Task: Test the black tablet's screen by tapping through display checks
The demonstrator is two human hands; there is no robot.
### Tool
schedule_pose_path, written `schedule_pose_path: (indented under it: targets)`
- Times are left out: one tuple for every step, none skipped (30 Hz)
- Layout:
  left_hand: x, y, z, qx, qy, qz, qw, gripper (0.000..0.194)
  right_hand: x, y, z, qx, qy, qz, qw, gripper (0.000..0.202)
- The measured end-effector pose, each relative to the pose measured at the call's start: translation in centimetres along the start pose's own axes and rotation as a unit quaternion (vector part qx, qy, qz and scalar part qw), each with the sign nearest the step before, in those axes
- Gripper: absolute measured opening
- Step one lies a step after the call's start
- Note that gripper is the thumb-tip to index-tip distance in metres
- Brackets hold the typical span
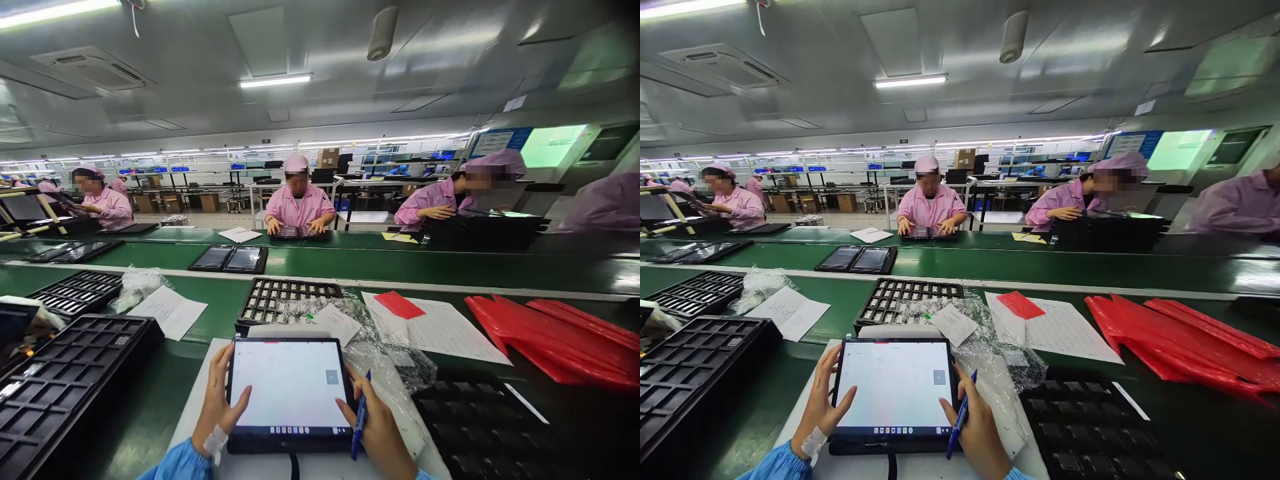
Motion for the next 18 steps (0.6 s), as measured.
schedule_pose_path:
  targets:
    - [0.0, 0.0, 0.1, 0.001, -0.002, 0.011, 1.0, 0.062, 0.0, 0.0, 0.2, -0.002, 0.0, 0.009, 1.0, 0.023]
    - [0.1, -0.1, 0.2, 0.0, -0.007, 0.029, 1.0, 0.066, 0.1, 0.0, 0.3, -0.004, 0.0, 0.015, 1.0, 0.024]
    - [0.1, -0.2, 0.3, 0.0, -0.016, 0.054, 0.998, 0.072, 0.2, 0.1, 0.4, -0.008, 0.001, 0.018, 1.0, 0.025]
    - [0.1, -0.4, 0.5, -0.001, -0.03, 0.084, 0.996, 0.077, 0.2, 0.2, 0.4, -0.013, 0.002, 0.018, 1.0, 0.025]
    - [0.3, -0.4, 0.6, -0.002, -0.046, 0.114, 0.992, 0.082, 0.3, 0.3, 0.4, -0.017, 0.005, 0.013, 1.0, 0.026]
    - [0.4, -0.5, 0.7, -0.001, -0.062, 0.139, 0.988, 0.087, 0.4, 0.4, 0.4, -0.021, 0.01, 0.007, 1.0, 0.026]
    - [0.7, -0.5, 0.8, -0.001, -0.071, 0.15, 0.986, 0.09, 0.5, 0.5, 0.3, -0.026, 0.014, -0.001, 1.0, 0.027]
    - [1.1, -0.4, 0.7, -0.001, -0.07, 0.146, 0.987, 0.091, 0.6, 0.7, 0.4, -0.029, 0.017, -0.01, 0.999, 0.029]
    - [1.5, -0.2, 0.5, -0.002, -0.057, 0.13, 0.99, 0.09, 0.9, 0.8, 0.6, -0.032, 0.025, -0.025, 0.999, 0.032]
    - [2.0, -0.2, 0.1, -0.005, -0.034, 0.103, 0.994, 0.086, 1.2, 0.8, 0.9, -0.034, 0.036, -0.043, 0.998, 0.035]
    - [2.4, -0.3, -0.5, -0.005, -0.008, 0.071, 0.997, 0.078, 1.5, 0.6, 1.4, -0.038, 0.05, -0.057, 0.996, 0.038]
    - [2.8, -0.7, -1.3, -0.006, 0.012, 0.04, 0.999, 0.066, 1.9, 0.3, 1.9, -0.041, 0.065, -0.066, 0.995, 0.041]
    - [2.9, -1.3, -2.2, 0.002, 0.015, 0.018, 1.0, 0.051, 2.3, -0.3, 2.5, -0.04, 0.076, -0.065, 0.994, 0.042]
    - [2.8, -2.3, -3.2, 0.013, -0.006, -0.001, 1.0, 0.035, 2.6, -1.1, 3.1, -0.037, 0.079, -0.051, 0.995, 0.041]
    - [2.3, -3.5, -4.4, 0.023, -0.07, -0.003, 0.997, 0.02, 2.8, -2.2, 3.7, -0.027, 0.072, -0.023, 0.997, 0.038]
    - [1.5, -4.8, -5.5, 0.057, -0.157, 0.026, 0.986, 0.016, 2.9, -3.5, 4.1, -0.012, 0.054, 0.014, 0.998, 0.033]
    - [0.4, -6.3, -6.8, 0.091, -0.238, 0.079, 0.964, 0.022, 2.8, -4.9, 4.3, 0.005, 0.029, 0.057, 0.998, 0.024]
    - [-1.0, -7.8, -8.0, 0.13, -0.273, 0.155, 0.941, 0.029, 2.6, -6.4, 4.2, 0.027, 0.007, 0.101, 0.995, 0.015]
Point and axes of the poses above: each hand's wrist, its own y-axis towards the middle knuckle, its own x-axis out of the back of the hand, z = x × y, the point moved 3 cm from there along y, towards the middle knuckle, and after that the axes turned 6 degrees about -x, right-handed, at the moved point
